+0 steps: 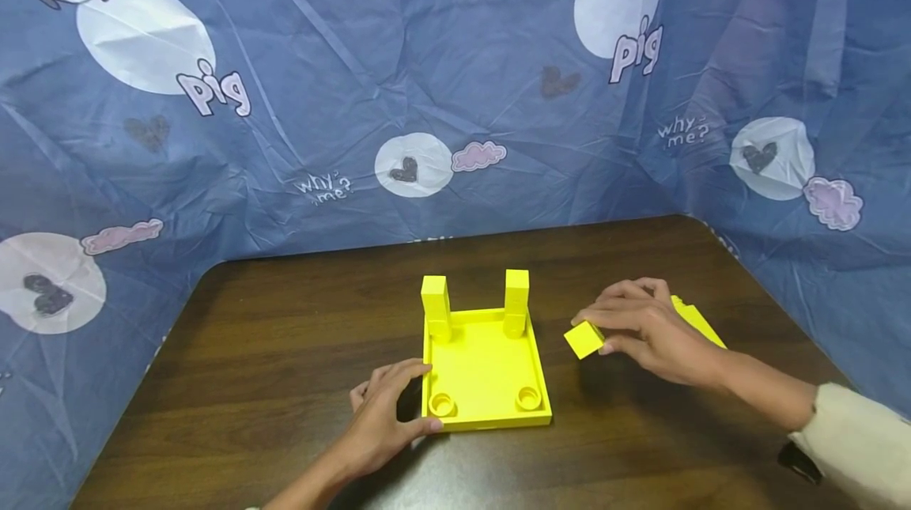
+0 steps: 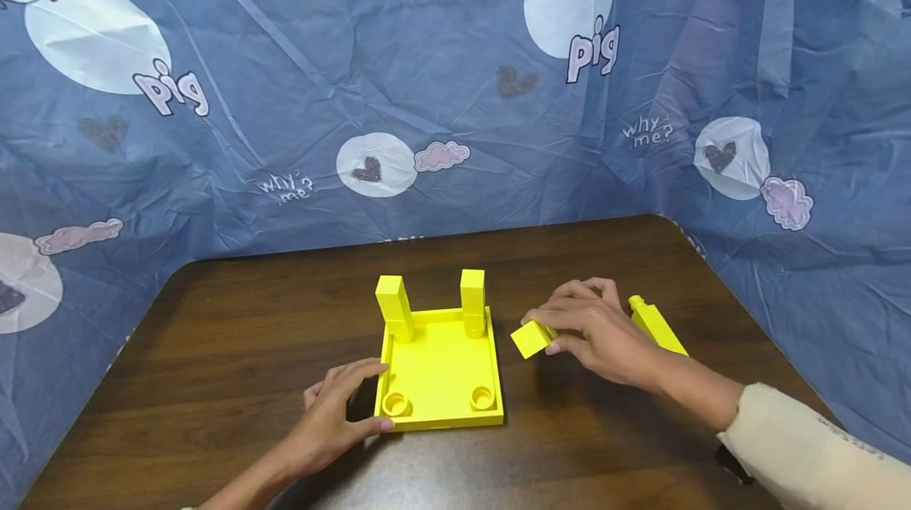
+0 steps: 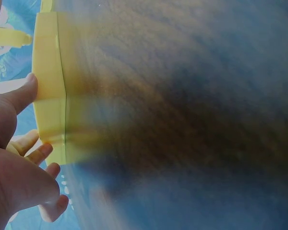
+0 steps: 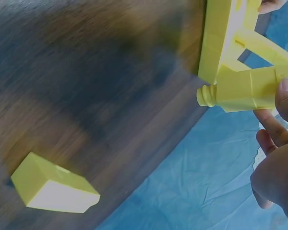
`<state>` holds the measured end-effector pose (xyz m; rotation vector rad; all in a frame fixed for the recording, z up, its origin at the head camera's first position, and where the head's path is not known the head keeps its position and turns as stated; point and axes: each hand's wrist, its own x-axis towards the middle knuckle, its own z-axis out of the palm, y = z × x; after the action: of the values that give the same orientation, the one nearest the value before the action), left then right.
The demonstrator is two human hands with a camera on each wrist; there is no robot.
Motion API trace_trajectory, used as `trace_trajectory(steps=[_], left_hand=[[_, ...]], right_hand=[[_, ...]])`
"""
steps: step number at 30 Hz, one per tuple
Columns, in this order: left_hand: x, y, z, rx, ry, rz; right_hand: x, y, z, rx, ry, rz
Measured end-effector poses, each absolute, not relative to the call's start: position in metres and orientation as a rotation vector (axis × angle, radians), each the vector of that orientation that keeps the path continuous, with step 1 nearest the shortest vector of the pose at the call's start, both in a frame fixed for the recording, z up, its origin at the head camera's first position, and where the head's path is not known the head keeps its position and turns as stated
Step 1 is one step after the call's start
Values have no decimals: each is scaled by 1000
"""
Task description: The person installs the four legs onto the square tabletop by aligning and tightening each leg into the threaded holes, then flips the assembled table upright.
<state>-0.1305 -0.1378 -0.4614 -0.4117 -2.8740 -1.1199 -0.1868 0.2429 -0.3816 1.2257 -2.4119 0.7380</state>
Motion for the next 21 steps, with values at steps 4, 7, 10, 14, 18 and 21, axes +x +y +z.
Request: trace_trajectory(steps=[4, 7, 10, 14, 18, 21], left_hand=[[-130, -138, -462, -423, -2863, -1124], [-130, -138, -463, -428, -2860, -1134], [-130, -138, -462, -429, -2863, -1137], [-130, -138, -462, -429, -2868, -1134], [-130, -138, -462, -428, -2868, -1135], [-130, -138, -462, -425, -2867, -1134]], right_hand=[[-185, 238, -378, 1192, -2456, 796], [-184, 236, -377, 1159, -2474, 853], [-183, 233, -377, 1113, -2477, 950], [-180, 227, -376, 1038, -2490, 1098], [-174, 221, -376, 978, -2518, 1235], [-170, 216, -376, 958, -2546, 1338]])
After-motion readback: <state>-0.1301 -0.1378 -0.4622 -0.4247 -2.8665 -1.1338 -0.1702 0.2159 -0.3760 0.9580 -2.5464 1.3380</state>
